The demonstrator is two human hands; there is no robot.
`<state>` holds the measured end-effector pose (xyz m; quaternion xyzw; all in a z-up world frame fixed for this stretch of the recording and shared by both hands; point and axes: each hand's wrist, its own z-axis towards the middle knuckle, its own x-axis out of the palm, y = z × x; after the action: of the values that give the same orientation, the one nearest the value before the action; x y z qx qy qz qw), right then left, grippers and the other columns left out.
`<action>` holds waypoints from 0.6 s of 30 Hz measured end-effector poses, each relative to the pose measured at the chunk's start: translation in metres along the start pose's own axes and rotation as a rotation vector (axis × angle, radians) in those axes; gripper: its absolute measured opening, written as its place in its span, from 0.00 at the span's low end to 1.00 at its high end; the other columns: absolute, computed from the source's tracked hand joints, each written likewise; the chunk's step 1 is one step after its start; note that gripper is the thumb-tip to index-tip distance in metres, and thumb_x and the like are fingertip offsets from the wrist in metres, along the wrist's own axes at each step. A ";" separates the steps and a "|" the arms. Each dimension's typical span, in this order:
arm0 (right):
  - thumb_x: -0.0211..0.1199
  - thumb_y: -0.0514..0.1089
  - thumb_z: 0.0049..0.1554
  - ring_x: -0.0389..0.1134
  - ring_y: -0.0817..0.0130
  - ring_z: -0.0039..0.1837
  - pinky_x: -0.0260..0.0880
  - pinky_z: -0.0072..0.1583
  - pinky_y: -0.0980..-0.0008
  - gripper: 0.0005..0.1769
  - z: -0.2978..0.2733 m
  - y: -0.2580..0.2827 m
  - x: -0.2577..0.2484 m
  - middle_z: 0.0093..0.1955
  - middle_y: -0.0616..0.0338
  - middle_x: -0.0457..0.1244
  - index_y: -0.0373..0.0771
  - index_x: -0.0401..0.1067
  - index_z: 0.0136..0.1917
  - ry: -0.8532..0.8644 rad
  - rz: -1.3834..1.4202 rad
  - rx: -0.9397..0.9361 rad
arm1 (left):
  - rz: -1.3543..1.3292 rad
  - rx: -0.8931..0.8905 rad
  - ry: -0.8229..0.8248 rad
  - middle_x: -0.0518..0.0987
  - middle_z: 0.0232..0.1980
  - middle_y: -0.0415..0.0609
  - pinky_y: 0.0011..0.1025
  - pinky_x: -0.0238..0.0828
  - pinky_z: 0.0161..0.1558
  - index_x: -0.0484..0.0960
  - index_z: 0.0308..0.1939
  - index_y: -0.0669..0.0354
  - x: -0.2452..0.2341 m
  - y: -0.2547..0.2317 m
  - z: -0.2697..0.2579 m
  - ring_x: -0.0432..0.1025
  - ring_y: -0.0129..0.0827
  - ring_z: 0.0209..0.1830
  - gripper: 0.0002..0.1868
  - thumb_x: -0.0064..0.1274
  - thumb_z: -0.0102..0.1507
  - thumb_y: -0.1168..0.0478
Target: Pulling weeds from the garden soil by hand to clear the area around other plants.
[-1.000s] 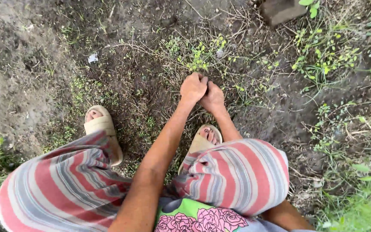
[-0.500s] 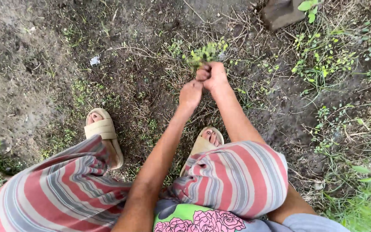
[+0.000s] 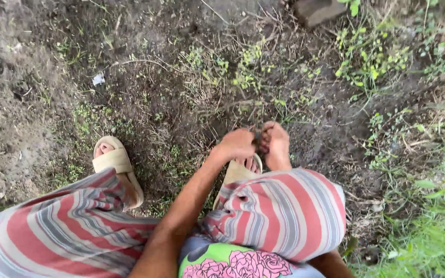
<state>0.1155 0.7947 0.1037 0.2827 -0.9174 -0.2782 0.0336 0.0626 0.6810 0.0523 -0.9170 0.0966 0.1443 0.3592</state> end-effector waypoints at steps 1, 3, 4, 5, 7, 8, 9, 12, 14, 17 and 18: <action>0.50 0.38 0.50 0.46 0.75 0.24 0.42 0.28 0.77 0.07 -0.005 0.006 -0.006 0.25 0.66 0.44 0.44 0.68 0.35 -0.009 -0.011 -0.081 | 0.042 0.106 -0.131 0.80 0.45 0.67 0.54 0.77 0.47 0.84 0.40 0.66 -0.004 -0.004 0.011 0.78 0.64 0.47 0.18 0.44 0.57 0.57; 0.48 0.35 0.50 0.47 0.78 0.24 0.44 0.27 0.78 0.10 0.000 0.013 -0.016 0.26 0.67 0.46 0.43 0.70 0.38 -0.023 -0.016 -0.164 | 0.088 0.218 -0.259 0.77 0.48 0.69 0.54 0.78 0.47 0.82 0.41 0.67 -0.022 -0.016 0.023 0.77 0.65 0.47 0.16 0.44 0.59 0.59; 0.48 0.36 0.53 0.46 0.76 0.27 0.43 0.29 0.77 0.09 0.011 0.016 -0.018 0.27 0.64 0.47 0.43 0.69 0.38 -0.001 0.027 -0.234 | 0.186 0.290 -0.385 0.75 0.53 0.65 0.52 0.78 0.50 0.81 0.48 0.67 -0.037 -0.025 0.023 0.76 0.64 0.52 0.16 0.47 0.58 0.66; 0.48 0.37 0.56 0.45 0.74 0.30 0.42 0.31 0.76 0.08 0.021 0.020 -0.021 0.28 0.62 0.47 0.43 0.68 0.39 0.020 0.069 -0.304 | 0.284 0.363 -0.511 0.72 0.57 0.62 0.50 0.78 0.54 0.81 0.55 0.67 -0.052 -0.035 0.023 0.74 0.62 0.56 0.21 0.51 0.57 0.73; 0.48 0.37 0.56 0.48 0.74 0.30 0.43 0.31 0.77 0.09 0.032 0.031 -0.014 0.28 0.61 0.50 0.45 0.67 0.39 0.011 0.106 -0.339 | 0.461 0.364 -0.477 0.68 0.66 0.59 0.54 0.70 0.62 0.75 0.64 0.61 -0.082 -0.052 0.016 0.63 0.60 0.67 0.26 0.53 0.60 0.72; 0.48 0.37 0.57 0.51 0.74 0.30 0.44 0.31 0.78 0.09 0.037 0.035 -0.012 0.28 0.61 0.53 0.46 0.67 0.39 -0.004 0.132 -0.357 | 0.621 0.353 -0.429 0.63 0.74 0.56 0.58 0.63 0.70 0.70 0.72 0.55 -0.094 -0.060 0.010 0.53 0.58 0.78 0.32 0.56 0.63 0.71; 0.48 0.37 0.57 0.51 0.74 0.30 0.44 0.31 0.78 0.09 0.031 0.043 -0.010 0.28 0.61 0.53 0.46 0.67 0.39 -0.001 0.132 -0.358 | 0.623 0.352 -0.432 0.63 0.74 0.56 0.58 0.63 0.70 0.70 0.72 0.55 -0.107 -0.066 0.003 0.53 0.58 0.78 0.32 0.56 0.63 0.71; 0.46 0.38 0.58 0.54 0.70 0.29 0.46 0.30 0.76 0.09 0.024 0.053 -0.012 0.28 0.59 0.55 0.48 0.65 0.38 -0.032 0.310 -0.328 | 0.818 0.016 -0.307 0.46 0.83 0.60 0.57 0.52 0.76 0.50 0.81 0.52 -0.119 -0.057 0.009 0.56 0.48 0.79 0.41 0.52 0.70 0.47; 0.42 0.38 0.59 0.47 0.73 0.28 0.44 0.30 0.77 0.10 0.037 0.048 -0.016 0.27 0.64 0.45 0.48 0.64 0.40 0.004 0.301 -0.328 | 0.529 -0.012 -0.548 0.65 0.64 0.65 0.46 0.84 0.49 0.62 0.72 0.67 -0.103 -0.019 0.044 0.80 0.40 0.40 0.31 0.55 0.68 0.63; 0.46 0.40 0.60 0.50 0.79 0.26 0.48 0.28 0.82 0.09 0.011 0.039 0.007 0.27 0.71 0.50 0.44 0.69 0.46 0.119 0.072 -0.180 | 0.616 -0.051 -0.670 0.77 0.47 0.55 0.45 0.77 0.46 0.71 0.59 0.67 -0.073 0.011 0.060 0.81 0.41 0.38 0.18 0.49 0.64 0.69; 0.46 0.40 0.60 0.50 0.79 0.26 0.48 0.28 0.82 0.09 0.024 0.026 0.013 0.27 0.71 0.50 0.44 0.69 0.46 0.120 0.070 -0.181 | 0.615 -0.051 -0.671 0.77 0.47 0.55 0.45 0.77 0.46 0.71 0.59 0.67 -0.073 0.010 0.058 0.81 0.41 0.38 0.18 0.49 0.64 0.69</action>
<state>0.0866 0.8171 0.0961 0.2622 -0.8942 -0.3413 0.1235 -0.0205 0.7188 0.0296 -0.7567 0.2391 0.5359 0.2883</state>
